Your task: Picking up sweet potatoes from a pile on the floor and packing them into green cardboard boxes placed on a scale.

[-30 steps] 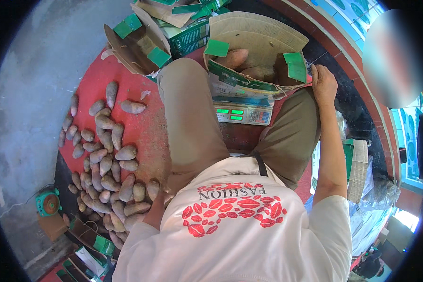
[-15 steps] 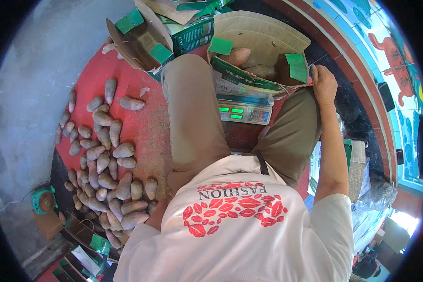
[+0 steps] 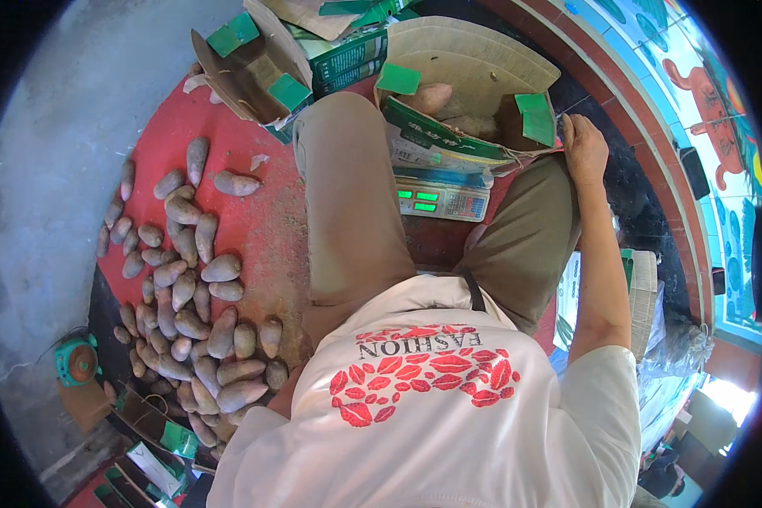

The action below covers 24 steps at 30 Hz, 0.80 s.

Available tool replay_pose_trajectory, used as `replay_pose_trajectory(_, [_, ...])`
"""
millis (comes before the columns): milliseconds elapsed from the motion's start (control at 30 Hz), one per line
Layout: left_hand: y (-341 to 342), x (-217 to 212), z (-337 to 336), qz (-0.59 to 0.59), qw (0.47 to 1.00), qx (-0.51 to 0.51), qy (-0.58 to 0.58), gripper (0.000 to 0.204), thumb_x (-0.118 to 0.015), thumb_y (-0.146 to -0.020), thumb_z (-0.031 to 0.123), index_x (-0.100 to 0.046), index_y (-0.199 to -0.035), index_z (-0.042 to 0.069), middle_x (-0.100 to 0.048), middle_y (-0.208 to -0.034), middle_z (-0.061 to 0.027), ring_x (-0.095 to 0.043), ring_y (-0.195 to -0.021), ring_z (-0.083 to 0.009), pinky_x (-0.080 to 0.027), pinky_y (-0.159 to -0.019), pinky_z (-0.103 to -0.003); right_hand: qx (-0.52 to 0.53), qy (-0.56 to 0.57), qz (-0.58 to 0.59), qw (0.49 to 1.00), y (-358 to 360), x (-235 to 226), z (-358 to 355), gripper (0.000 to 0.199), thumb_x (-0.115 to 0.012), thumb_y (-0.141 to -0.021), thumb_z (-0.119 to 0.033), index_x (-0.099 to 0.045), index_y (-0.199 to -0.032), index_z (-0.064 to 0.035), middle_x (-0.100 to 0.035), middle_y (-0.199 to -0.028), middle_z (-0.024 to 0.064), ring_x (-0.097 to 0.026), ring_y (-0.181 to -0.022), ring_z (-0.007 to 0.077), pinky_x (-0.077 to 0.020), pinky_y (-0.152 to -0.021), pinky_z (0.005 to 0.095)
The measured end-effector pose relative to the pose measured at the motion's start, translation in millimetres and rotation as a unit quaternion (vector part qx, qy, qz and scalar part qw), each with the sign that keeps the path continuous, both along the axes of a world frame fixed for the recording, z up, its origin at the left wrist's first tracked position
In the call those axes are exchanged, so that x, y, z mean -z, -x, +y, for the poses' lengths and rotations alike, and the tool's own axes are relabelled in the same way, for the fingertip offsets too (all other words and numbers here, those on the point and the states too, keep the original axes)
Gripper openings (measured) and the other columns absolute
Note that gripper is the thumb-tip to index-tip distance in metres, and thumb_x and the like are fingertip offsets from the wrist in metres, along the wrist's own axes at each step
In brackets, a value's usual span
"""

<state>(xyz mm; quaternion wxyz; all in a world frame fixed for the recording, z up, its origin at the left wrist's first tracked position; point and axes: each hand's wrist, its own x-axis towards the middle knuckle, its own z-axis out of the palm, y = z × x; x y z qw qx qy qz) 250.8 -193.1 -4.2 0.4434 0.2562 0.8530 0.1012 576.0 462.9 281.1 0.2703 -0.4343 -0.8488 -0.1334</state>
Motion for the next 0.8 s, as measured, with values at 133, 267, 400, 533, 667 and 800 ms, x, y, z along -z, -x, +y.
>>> replay_pose_trajectory(133, [9.3, -8.1, -4.8, 0.029, 0.998, -0.027, -0.041, 0.036, -0.062, -0.080, 0.028, -0.062, -0.105, 0.003, -0.063, -0.110, -0.0177, -0.061, -0.101, -0.0299, -0.046, -0.085, -0.039, 0.007, 0.006, 0.006, 1.000, 1.4, 0.3, -3.8, 0.024, -0.055, -0.089, -0.027, -0.059, -0.078, -0.0069, -0.059, -0.073, 0.0127, -0.059, -0.070, 0.0336, -0.0462, -0.061, 0.0432])
replay_pose_trajectory(267, [19.3, -14.2, -11.7, 0.057, 0.994, -0.053, -0.082, 0.034, -0.061, -0.080, 0.027, -0.062, -0.105, 0.003, -0.063, -0.110, -0.0176, -0.061, -0.101, -0.0300, -0.046, -0.085, -0.039, -0.010, -0.005, 0.011, 1.000, 3.1, 0.3, -2.5, 0.024, -0.055, -0.089, -0.027, -0.060, -0.077, -0.0068, -0.060, -0.074, 0.0127, -0.059, -0.069, 0.0334, -0.0462, -0.061, 0.0433])
replay_pose_trajectory(400, [37.4, -13.8, -2.7, 0.083, 0.985, -0.068, -0.134, 0.033, -0.061, -0.081, 0.026, -0.062, -0.104, 0.003, -0.063, -0.109, -0.0176, -0.061, -0.100, -0.0300, -0.046, -0.085, -0.039, -0.014, -0.016, 0.032, 0.999, 0.8, -5.5, -1.3, 0.023, -0.056, -0.088, -0.026, -0.059, -0.075, -0.0062, -0.060, -0.074, 0.0138, -0.059, -0.070, 0.0341, -0.0461, -0.062, 0.0439])
replay_pose_trajectory(533, [66.8, -0.1, 47.9, 0.093, 0.972, -0.054, -0.208, 0.032, -0.061, -0.081, 0.025, -0.062, -0.104, 0.003, -0.063, -0.109, -0.0176, -0.061, -0.100, -0.0300, -0.046, -0.085, -0.039, -0.007, 0.014, 0.086, 0.996, 6.4, -13.1, -3.6, 0.019, -0.057, -0.088, -0.022, -0.064, -0.084, -0.0052, -0.063, -0.081, 0.0138, -0.061, -0.076, 0.0346, -0.0476, -0.067, 0.0416])
replay_pose_trajectory(667, [92.5, 8.6, 125.4, 0.080, 0.955, -0.014, -0.287, 0.031, -0.061, -0.082, 0.024, -0.062, -0.103, 0.003, -0.064, -0.109, -0.0176, -0.061, -0.100, -0.0300, -0.046, -0.085, -0.040, -0.016, 0.035, 0.221, 0.975, 23.8, -20.3, -5.2, 0.019, -0.058, -0.086, -0.022, -0.063, -0.083, -0.0047, -0.063, -0.083, 0.0153, -0.061, -0.076, 0.0361, -0.0487, -0.067, 0.0438])
replay_pose_trajectory(800, [124.8, -50.1, 218.2, 0.157, 0.978, 0.034, -0.130, 0.019, -0.058, -0.087, 0.017, -0.063, -0.099, 0.002, -0.063, -0.107, -0.0180, -0.060, -0.098, -0.0287, -0.045, -0.086, -0.038, -0.009, 0.016, 0.281, 0.959, 20.3, -23.1, -9.9, 0.020, -0.059, -0.085, -0.023, -0.064, -0.082, -0.0035, -0.063, -0.080, 0.0145, -0.061, -0.076, 0.0356, -0.0488, -0.067, 0.0437])
